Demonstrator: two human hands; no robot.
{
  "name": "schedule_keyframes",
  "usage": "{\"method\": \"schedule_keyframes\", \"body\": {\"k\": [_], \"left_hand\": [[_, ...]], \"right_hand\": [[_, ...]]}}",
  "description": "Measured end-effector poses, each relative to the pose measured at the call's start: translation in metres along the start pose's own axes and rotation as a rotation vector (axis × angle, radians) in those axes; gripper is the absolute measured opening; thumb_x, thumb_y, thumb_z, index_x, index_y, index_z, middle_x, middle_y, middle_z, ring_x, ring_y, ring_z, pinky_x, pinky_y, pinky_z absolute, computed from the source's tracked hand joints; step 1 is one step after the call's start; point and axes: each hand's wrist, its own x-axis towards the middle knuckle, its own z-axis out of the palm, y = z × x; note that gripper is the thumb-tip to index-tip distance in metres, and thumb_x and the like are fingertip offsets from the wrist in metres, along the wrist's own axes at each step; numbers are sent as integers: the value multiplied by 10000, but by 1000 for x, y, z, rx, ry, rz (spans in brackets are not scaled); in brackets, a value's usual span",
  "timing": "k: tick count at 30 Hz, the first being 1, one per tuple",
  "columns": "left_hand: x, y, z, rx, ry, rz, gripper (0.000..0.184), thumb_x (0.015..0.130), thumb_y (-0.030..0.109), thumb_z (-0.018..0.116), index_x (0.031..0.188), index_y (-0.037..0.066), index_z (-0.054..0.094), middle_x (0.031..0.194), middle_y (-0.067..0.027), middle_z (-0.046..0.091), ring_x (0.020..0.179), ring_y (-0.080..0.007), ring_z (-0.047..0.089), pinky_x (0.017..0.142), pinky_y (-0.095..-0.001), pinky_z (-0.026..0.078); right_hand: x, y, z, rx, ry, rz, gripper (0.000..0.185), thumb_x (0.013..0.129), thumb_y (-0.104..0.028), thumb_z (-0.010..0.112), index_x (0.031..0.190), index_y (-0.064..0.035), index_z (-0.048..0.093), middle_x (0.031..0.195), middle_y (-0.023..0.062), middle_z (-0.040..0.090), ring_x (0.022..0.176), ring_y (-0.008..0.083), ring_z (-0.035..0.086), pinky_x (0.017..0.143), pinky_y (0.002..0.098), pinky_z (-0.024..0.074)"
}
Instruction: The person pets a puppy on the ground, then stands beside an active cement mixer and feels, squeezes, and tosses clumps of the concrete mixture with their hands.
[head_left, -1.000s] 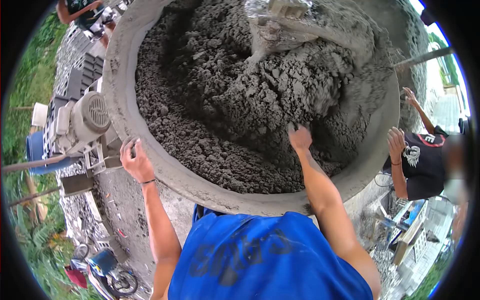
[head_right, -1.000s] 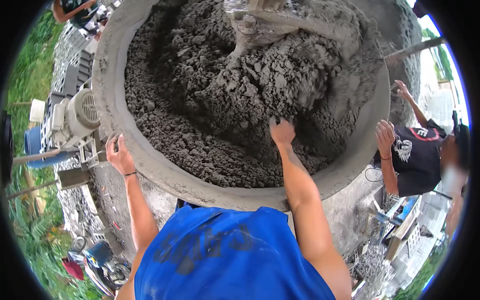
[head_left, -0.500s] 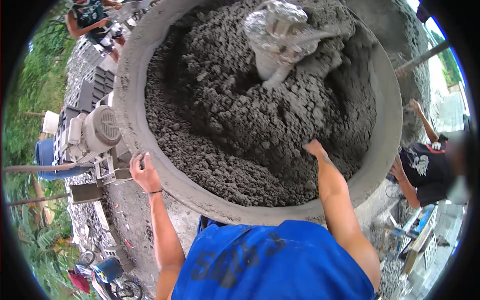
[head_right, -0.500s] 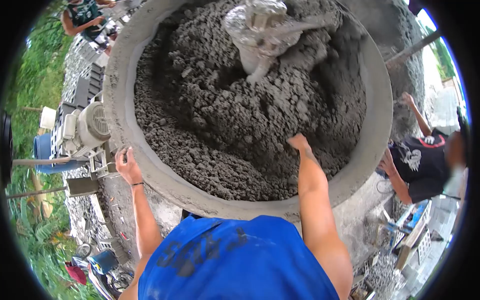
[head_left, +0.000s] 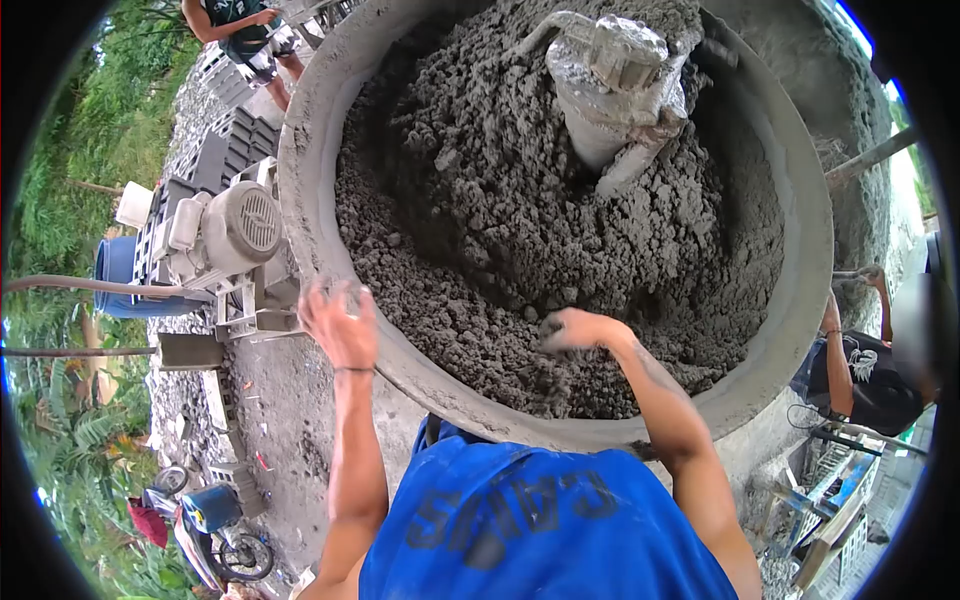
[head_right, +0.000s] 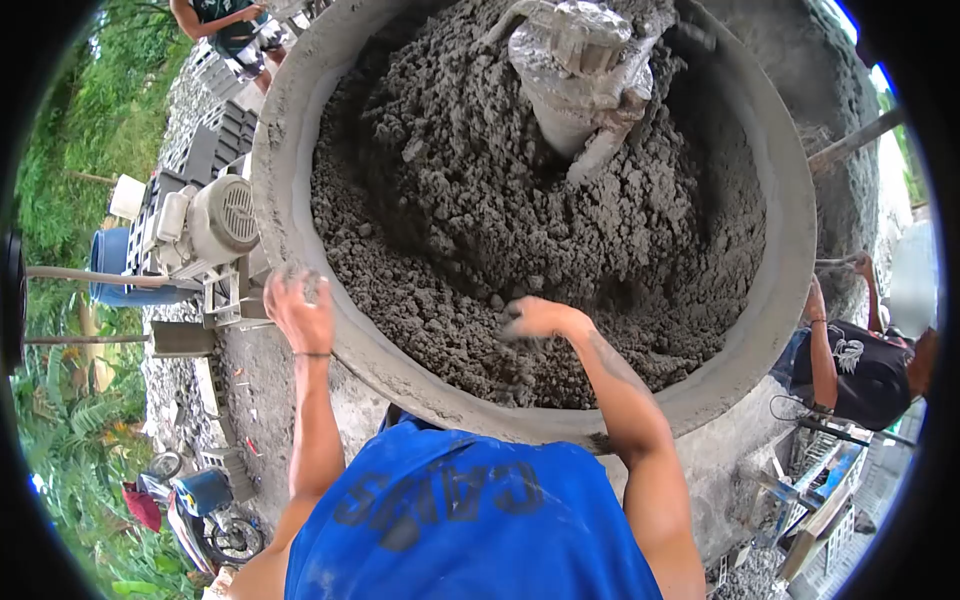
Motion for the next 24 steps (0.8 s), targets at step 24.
{"method": "schedule_keyframes", "body": {"k": [24], "left_hand": [[-55,88,-17,-253,-1648,686,426,923,402,541,1129,34,604,1039,-241,656,1026,-410,607,881,-467,475]], "right_hand": [[-91,168,66,-327,325,516,650,730,-276,781,1239,-14,474,1182,276,582,1144,390,557,915,485,494]]}}
